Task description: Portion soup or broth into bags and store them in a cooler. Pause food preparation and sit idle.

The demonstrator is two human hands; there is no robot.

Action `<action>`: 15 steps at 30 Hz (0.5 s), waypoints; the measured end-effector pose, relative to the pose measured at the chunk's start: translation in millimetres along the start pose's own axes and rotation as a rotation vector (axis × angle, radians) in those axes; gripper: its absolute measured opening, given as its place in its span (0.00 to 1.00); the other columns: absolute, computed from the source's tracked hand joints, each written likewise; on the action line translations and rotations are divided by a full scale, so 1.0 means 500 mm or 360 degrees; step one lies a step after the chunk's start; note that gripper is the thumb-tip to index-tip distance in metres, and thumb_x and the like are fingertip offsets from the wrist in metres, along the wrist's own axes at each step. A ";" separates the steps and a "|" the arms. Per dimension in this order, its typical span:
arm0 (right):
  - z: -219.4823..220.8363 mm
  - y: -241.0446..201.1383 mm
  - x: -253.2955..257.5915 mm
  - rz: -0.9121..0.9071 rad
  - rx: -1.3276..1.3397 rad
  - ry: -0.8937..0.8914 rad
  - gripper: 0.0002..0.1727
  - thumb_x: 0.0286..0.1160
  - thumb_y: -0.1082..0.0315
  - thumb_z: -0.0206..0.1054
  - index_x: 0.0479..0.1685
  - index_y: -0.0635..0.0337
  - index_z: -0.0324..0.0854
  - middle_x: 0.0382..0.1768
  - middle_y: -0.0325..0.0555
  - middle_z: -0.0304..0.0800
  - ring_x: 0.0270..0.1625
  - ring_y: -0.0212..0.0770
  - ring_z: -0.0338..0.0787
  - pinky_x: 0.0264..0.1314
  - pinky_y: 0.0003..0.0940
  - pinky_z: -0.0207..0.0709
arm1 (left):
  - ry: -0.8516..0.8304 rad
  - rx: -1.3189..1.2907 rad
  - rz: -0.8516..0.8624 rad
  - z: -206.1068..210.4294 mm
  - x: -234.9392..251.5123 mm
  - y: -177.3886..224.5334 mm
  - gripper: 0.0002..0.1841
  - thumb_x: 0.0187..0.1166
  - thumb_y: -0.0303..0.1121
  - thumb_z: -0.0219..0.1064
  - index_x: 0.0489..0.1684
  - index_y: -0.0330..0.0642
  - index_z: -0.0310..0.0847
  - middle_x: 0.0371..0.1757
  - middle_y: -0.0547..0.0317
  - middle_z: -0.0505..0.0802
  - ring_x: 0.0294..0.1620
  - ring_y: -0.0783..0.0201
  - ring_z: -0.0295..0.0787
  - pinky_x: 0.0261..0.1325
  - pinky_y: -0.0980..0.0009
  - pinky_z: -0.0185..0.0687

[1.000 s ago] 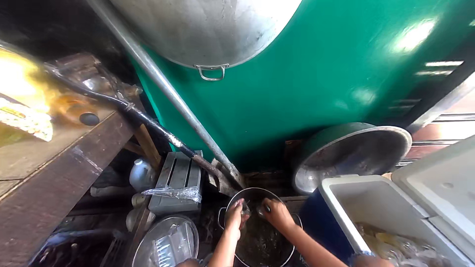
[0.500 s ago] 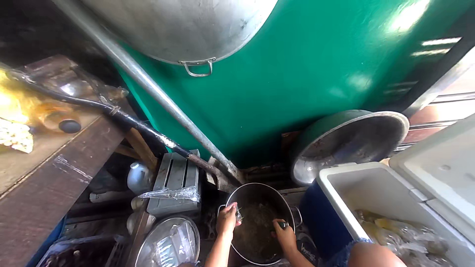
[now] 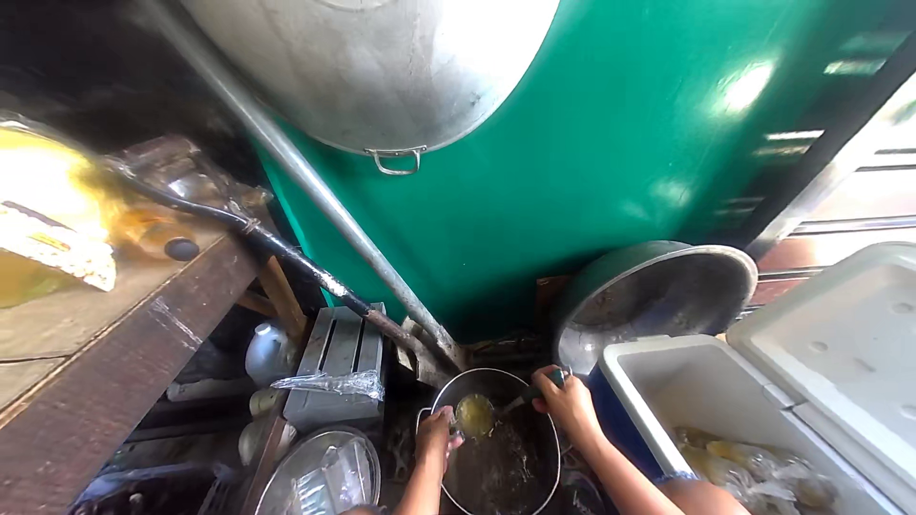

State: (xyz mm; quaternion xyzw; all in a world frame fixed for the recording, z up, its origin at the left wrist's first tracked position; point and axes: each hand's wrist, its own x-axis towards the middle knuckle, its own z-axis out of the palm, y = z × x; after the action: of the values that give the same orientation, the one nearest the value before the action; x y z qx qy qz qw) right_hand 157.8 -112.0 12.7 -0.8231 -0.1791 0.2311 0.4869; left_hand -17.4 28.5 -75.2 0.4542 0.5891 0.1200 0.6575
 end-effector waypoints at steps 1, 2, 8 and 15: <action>-0.005 -0.031 -0.007 -0.0060 -0.0044 -0.0008 0.11 0.82 0.59 0.66 0.48 0.55 0.88 0.30 0.40 0.94 0.28 0.36 0.93 0.35 0.36 0.90 | -0.0016 -0.0043 -0.0031 0.003 -0.005 0.006 0.20 0.93 0.43 0.56 0.75 0.44 0.80 0.69 0.41 0.85 0.47 0.51 0.87 0.45 0.57 0.83; -0.007 -0.059 -0.015 -0.0134 -0.0116 -0.0013 0.11 0.81 0.58 0.65 0.47 0.54 0.88 0.29 0.39 0.93 0.27 0.34 0.93 0.35 0.35 0.90 | -0.0017 -0.0096 -0.0067 0.010 -0.009 0.011 0.22 0.93 0.46 0.55 0.75 0.44 0.79 0.66 0.41 0.85 0.41 0.54 0.84 0.39 0.62 0.78; 0.056 -0.111 -0.115 -0.1174 -0.0681 -0.0041 0.12 0.74 0.61 0.68 0.45 0.60 0.92 0.39 0.51 0.95 0.41 0.49 0.96 0.43 0.49 0.89 | -0.0161 -0.0486 -0.0177 0.043 -0.023 0.028 0.38 0.87 0.69 0.41 0.83 0.54 0.72 0.73 0.39 0.80 0.52 0.48 0.82 0.52 0.54 0.76; 0.075 -0.033 -0.121 -0.1950 -0.0881 -0.0049 0.05 0.68 0.64 0.72 0.38 0.53 0.88 0.36 0.47 0.90 0.31 0.44 0.93 0.25 0.38 0.87 | -0.0122 -0.0705 -0.0253 0.057 -0.006 0.035 0.27 0.89 0.55 0.56 0.78 0.47 0.72 0.57 0.44 0.86 0.42 0.57 0.81 0.46 0.59 0.77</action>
State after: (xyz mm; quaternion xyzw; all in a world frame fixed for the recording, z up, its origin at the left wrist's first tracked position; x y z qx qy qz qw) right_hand 85.8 -109.0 23.9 -0.6637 -0.6735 -0.1297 0.2984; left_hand 13.6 23.3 -63.1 0.2552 0.5569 0.1769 0.7703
